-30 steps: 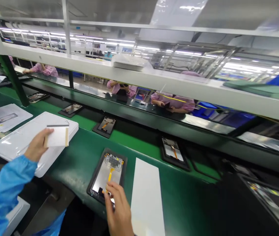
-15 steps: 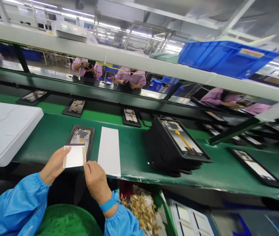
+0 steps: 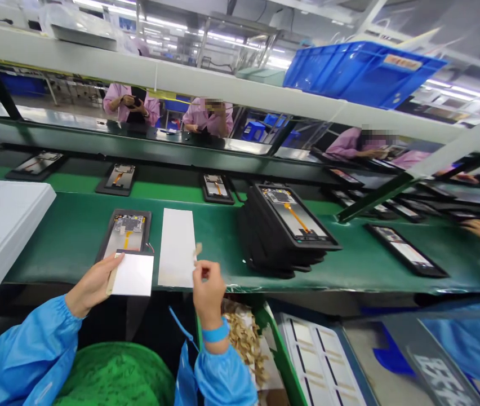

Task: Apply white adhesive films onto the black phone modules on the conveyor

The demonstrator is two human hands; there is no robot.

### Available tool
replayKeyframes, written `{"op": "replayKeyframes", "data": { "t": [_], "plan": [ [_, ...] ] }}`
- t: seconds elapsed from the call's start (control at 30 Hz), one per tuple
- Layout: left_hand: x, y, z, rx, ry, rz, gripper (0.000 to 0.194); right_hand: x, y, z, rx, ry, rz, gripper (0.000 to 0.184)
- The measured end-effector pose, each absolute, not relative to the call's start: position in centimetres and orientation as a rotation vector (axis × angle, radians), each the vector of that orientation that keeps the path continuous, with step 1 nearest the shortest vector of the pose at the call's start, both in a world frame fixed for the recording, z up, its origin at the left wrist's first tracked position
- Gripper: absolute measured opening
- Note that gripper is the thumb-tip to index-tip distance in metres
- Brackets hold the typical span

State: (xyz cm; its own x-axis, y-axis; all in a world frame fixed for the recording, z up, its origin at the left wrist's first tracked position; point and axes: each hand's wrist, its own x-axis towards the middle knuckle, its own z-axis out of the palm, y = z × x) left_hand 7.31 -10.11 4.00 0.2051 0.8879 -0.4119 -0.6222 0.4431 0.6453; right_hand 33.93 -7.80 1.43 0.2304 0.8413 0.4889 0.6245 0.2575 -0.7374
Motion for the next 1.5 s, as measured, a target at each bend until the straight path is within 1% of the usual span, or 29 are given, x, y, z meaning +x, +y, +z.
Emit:
{"op": "replayKeyframes", "data": {
  "t": [0.03, 0.07, 0.13, 0.2, 0.33, 0.43, 0.53, 0.6, 0.67, 0.77, 0.83, 0.9, 0.93, 1.0, 1.07, 1.13, 1.17, 1.2, 1.27, 1.3, 1.37, 1.43, 1.47, 1.5],
  "plan": [
    [7.7, -9.9, 3.8, 0.343, 0.822, 1.098, 0.045, 32.9, -8.6, 1.8, -1.361, -1.602, 0.248, 0.011],
    [8.0, -9.7, 3.7, 0.318, 0.802, 1.107, 0.046, 31.7, -9.5, 2.2, -1.245, -1.754, 0.257, 0.014],
    [8.9, -9.4, 3.6, 0.283, 0.772, 1.131, 0.047, 28.8, -11.3, 3.2, -0.991, -2.036, 0.309, 0.027],
    [9.5, -9.4, 3.6, 0.258, 0.766, 1.172, 0.049, 26.4, -12.6, 4.0, -0.846, -2.239, 0.319, 0.031],
    [10.1, -9.4, 3.0, 0.248, 0.773, 1.25, 0.052, 24.7, -13.3, 4.6, -0.779, -2.464, 0.089, 0.023],
    [10.2, -9.4, 2.2, 0.257, 0.777, 1.287, 0.053, 24.5, -13.1, 4.1, -0.778, -2.512, -0.102, 0.022],
    [10.4, -9.7, 2.1, 0.249, 0.763, 1.261, 0.051, 23.9, -12.7, 3.1, -0.742, -2.512, -0.168, 0.017],
    [10.5, -10.1, 2.5, 0.242, 0.735, 1.191, 0.049, 23.7, -12.0, 2.5, -0.765, -2.427, -0.128, 0.016],
    [10.8, -10.7, 3.0, 0.234, 0.711, 1.108, 0.048, 24.5, -11.0, 2.2, -0.906, -2.224, 0.001, 0.017],
    [11.1, -11.5, 3.3, 0.225, 0.699, 1.012, 0.048, 28.8, -10.3, 1.3, -1.281, -1.755, 0.203, 0.015],
    [11.4, -11.8, 3.1, 0.226, 0.692, 0.972, 0.05, 33.5, -11.2, -0.2, -1.543, -1.469, 0.233, 0.019],
    [11.7, -11.8, 2.7, 0.23, 0.676, 0.949, 0.053, 38.8, -13.2, -3.0, -1.76, -1.306, 0.211, 0.027],
    [11.9, -11.8, 2.5, 0.23, 0.666, 0.942, 0.054, 41.4, -14.3, -4.7, -1.844, -1.289, 0.209, 0.029],
    [12.4, -11.6, 2.2, 0.234, 0.662, 0.935, 0.055, 45.8, -16.5, -8.2, -2.048, -1.423, 0.279, 0.026],
    [13.0, -11.5, 2.0, 0.228, 0.679, 0.935, 0.056, 48.8, -18.0, -10.7, -2.355, -1.526, 0.331, 0.024],
    [13.6, -11.6, 2.0, 0.221, 0.696, 0.947, 0.055, 49.8, -18.4, -11.5, -2.627, -1.517, 0.312, 0.024],
    [13.9, -11.7, 2.0, 0.216, 0.703, 0.961, 0.054, 49.4, -18.2, -11.1, -2.673, -1.497, 0.268, 0.024],
    [14.3, -11.8, 2.1, 0.21, 0.707, 0.978, 0.053, 48.4, -17.8, -10.2, -2.623, -1.494, 0.225, 0.024],
    [15.1, -12.0, 2.4, 0.198, 0.71, 1.018, 0.053, 44.6, -16.7, -7.5, -2.272, -1.565, 0.23, 0.031],
    [15.6, -12.1, 2.6, 0.192, 0.701, 1.039, 0.054, 42.0, -16.2, -5.9, -2.013, -1.621, 0.311, 0.037],
    [16.4, -12.4, 3.1, 0.197, 0.658, 1.085, 0.055, 36.7, -15.6, -2.8, -1.584, -1.762, 0.593, 0.053],
    [16.5, -12.6, 3.5, 0.242, 0.61, 1.151, 0.055, 32.0, -15.1, -0.5, -1.362, -1.879, 0.833, 0.067],
    [16.2, -12.7, 3.7, 0.279, 0.602, 1.18, 0.055, 30.3, -14.9, 0.3, -1.305, -1.901, 0.918, 0.07],
    [15.6, -12.8, 3.7, 0.328, 0.615, 1.202, 0.056, 28.9, -14.5, 0.9, -1.269, -1.895, 0.979, 0.069]
  ]
}}
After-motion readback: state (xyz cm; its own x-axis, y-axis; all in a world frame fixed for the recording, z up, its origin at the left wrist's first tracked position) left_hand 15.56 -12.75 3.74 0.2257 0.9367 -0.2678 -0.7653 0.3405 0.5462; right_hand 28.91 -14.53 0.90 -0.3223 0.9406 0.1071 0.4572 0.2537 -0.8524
